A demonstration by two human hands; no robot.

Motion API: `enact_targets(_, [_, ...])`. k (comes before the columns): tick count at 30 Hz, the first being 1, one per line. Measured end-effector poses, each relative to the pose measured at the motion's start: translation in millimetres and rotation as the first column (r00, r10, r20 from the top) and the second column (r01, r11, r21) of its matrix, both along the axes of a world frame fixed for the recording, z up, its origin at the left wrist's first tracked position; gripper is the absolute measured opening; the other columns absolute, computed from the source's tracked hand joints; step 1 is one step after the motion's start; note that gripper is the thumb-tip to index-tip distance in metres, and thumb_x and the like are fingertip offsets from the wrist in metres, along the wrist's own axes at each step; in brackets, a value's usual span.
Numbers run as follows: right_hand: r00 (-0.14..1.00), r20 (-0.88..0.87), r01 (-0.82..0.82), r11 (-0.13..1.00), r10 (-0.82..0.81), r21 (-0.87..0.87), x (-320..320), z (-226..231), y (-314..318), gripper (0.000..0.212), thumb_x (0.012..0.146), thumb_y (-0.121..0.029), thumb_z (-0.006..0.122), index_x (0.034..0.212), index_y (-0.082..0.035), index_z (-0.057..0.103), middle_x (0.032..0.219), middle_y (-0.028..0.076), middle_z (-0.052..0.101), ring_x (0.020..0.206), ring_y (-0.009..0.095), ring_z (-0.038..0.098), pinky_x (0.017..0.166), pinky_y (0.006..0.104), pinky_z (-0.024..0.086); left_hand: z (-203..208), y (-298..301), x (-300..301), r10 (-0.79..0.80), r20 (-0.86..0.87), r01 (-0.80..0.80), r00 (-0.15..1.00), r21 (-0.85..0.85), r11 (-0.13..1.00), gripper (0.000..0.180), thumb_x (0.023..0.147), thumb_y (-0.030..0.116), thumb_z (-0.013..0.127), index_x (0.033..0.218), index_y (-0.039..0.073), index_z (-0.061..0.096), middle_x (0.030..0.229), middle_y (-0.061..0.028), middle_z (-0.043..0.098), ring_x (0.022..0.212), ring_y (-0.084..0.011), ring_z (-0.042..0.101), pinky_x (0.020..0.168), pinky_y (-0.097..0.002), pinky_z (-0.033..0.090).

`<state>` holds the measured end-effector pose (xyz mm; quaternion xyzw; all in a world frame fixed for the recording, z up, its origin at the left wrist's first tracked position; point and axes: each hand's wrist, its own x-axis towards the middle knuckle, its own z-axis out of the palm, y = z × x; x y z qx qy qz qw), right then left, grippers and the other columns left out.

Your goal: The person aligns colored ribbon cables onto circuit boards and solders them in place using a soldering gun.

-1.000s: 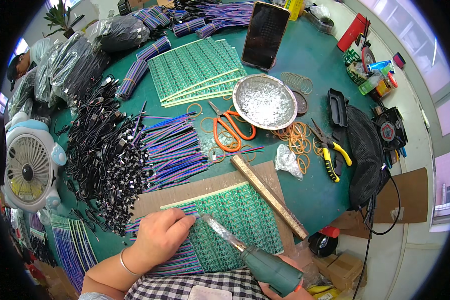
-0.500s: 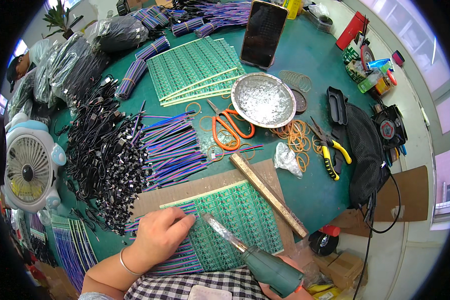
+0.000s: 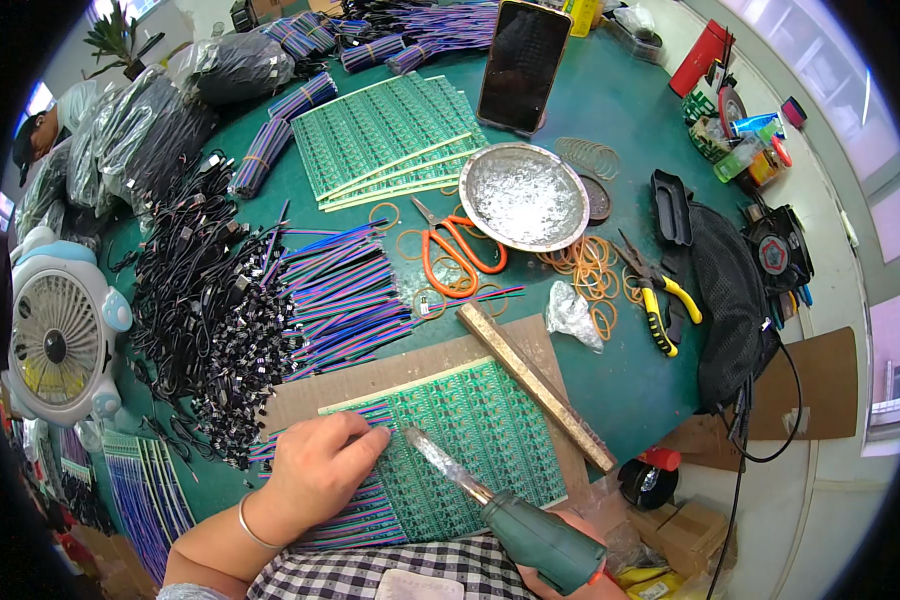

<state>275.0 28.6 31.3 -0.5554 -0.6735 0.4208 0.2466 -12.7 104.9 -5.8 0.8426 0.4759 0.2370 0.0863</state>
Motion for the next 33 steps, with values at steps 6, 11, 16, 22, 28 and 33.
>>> enact_targets(6, [1.000, 0.023, 0.006, 1.000, -0.007, 0.013, -1.8, 0.9, 2.8, 0.023, 0.086, -0.023, 0.065, 0.101, -0.006, 0.062, 0.088, 0.006, 0.066, 0.082, 0.022, 0.062, 0.079, 0.0343, 0.046, -0.6, 0.3, -0.1, -0.001, 0.008, 0.001, 1.000, 0.009, 1.000, 0.019, 0.076, 0.014, 0.062, 0.094, 0.013, 0.065, 0.083, -0.0010, 0.056, 0.064, -0.0154, 0.059, 0.051, -0.0291, 0.047])
enact_targets(11, [0.999, 0.043, 0.010, 1.000, -0.011, 0.021, -7.5, 1.4, 4.4, 0.023, 0.086, -0.024, 0.065, 0.099, -0.006, 0.063, 0.086, 0.005, 0.066, 0.082, 0.022, 0.062, 0.080, 0.0345, 0.046, -0.6, 0.5, 0.1, -0.008, 0.008, 0.008, 1.000, 0.011, 1.000, 0.019, 0.076, 0.014, 0.062, 0.094, 0.013, 0.065, 0.082, -0.0012, 0.055, 0.064, -0.0156, 0.059, 0.051, -0.0293, 0.047])
enact_targets(16, [0.998, 0.065, 0.014, 0.999, -0.016, 0.029, 2.4, 0.8, -4.3, 0.022, 0.086, -0.026, 0.064, 0.098, -0.007, 0.064, 0.085, 0.005, 0.066, 0.081, 0.022, 0.062, 0.081, 0.0347, 0.046, -0.6, 0.2, -0.6, -0.005, 0.005, 0.005, 1.000, 0.016, 1.000, 0.019, 0.075, 0.014, 0.062, 0.094, 0.013, 0.065, 0.082, -0.0010, 0.055, 0.064, -0.0154, 0.059, 0.050, -0.0293, 0.047])
enact_targets(22, [0.996, 0.086, 0.022, 0.999, -0.025, 0.037, -9.1, 2.7, 9.0, 0.022, 0.086, -0.027, 0.063, 0.095, -0.007, 0.065, 0.083, 0.004, 0.067, 0.081, 0.023, 0.063, 0.081, 0.0350, 0.045, -1.2, 0.7, 1.4, -0.002, -0.008, 0.002, 1.000, 0.015, 1.000, 0.020, 0.075, 0.014, 0.061, 0.094, 0.013, 0.064, 0.082, -0.0005, 0.055, 0.064, -0.0151, 0.058, 0.050, -0.0292, 0.047])
enact_targets(28, [0.993, -0.085, 0.069, 0.987, -0.082, -0.145, 8.4, -6.7, -5.7, 0.045, 0.090, -0.039, 0.058, 0.116, -0.001, 0.058, 0.085, 0.006, 0.066, 0.083, 0.018, 0.061, 0.082, 0.0338, 0.045, -0.5, 0.2, 0.8, -0.001, -0.006, 0.001, 1.000, 0.022, 1.000, 0.019, 0.075, 0.014, 0.061, 0.094, 0.013, 0.064, 0.082, -0.0005, 0.055, 0.064, -0.0152, 0.059, 0.050, -0.0293, 0.047])
enact_targets(33, [0.945, -0.165, 0.211, 0.911, -0.283, -0.354, 4.1, 0.5, -8.3, 0.057, 0.093, -0.044, 0.052, 0.127, 0.001, 0.050, 0.083, 0.007, 0.065, 0.082, 0.017, 0.061, 0.082, 0.0326, 0.044, -0.9, 0.2, 1.3, 0.002, -0.014, -0.002, 1.000, 0.035, 0.999, 0.018, 0.076, 0.014, 0.061, 0.094, 0.013, 0.064, 0.081, -0.0008, 0.055, 0.064, -0.0157, 0.059, 0.050, -0.0297, 0.047])
